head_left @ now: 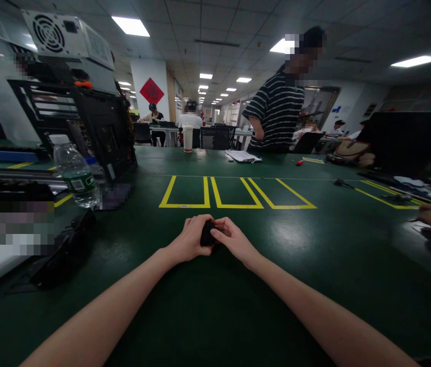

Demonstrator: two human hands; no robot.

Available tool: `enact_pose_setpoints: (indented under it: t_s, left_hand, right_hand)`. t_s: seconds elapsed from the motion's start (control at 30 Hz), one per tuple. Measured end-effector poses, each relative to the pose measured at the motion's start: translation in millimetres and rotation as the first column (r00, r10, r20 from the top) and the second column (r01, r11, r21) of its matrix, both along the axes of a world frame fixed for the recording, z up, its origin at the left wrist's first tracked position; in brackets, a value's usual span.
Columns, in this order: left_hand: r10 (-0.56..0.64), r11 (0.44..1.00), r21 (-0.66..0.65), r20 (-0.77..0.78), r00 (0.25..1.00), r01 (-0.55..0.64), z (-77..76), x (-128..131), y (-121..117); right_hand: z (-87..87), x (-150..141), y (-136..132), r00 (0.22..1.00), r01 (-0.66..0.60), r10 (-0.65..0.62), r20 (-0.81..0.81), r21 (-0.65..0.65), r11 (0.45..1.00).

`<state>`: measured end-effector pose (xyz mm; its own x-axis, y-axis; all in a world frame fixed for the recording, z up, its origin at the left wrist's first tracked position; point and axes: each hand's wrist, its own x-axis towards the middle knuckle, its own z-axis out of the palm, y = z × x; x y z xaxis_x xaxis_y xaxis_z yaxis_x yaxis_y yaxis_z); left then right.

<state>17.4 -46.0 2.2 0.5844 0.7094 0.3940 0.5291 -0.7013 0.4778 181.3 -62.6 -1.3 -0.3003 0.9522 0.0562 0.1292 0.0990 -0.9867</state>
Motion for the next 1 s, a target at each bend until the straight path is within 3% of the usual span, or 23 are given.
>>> enact_pose_setpoints:
  t_s: [0.17,0.33,0.7,1.0]
  left_hand:
    - [-0.01,1.0,0.007,0.013,1.0,0.01,-0.7,-1.2,0.0]
    - [-0.006,1.0,0.029,0.009,1.0,0.006,-1.9,-1.1,0.7]
    - [0.006,0.999,0.044,0.008,1.0,-0.007,-3.9,0.8,2.0]
    - [-0.013,0.999,0.031,0.014,1.0,0.013,-2.4,-0.5,0.6]
  right_hand:
    - [0.4,2.6,1.6,0.998,-0.047,0.047,0.029,-0.014,0.999]
    - [4.0,2.6,-1.0,0.993,-0.103,0.103,-0.055,0.003,0.995]
    - [-0.5,1.5,1.4,1.0,-0.01,0.01,0.002,-0.006,1.0]
    - [3.2,3.5,-1.8,0.995,-0.094,0.093,-0.041,-0.016,0.995]
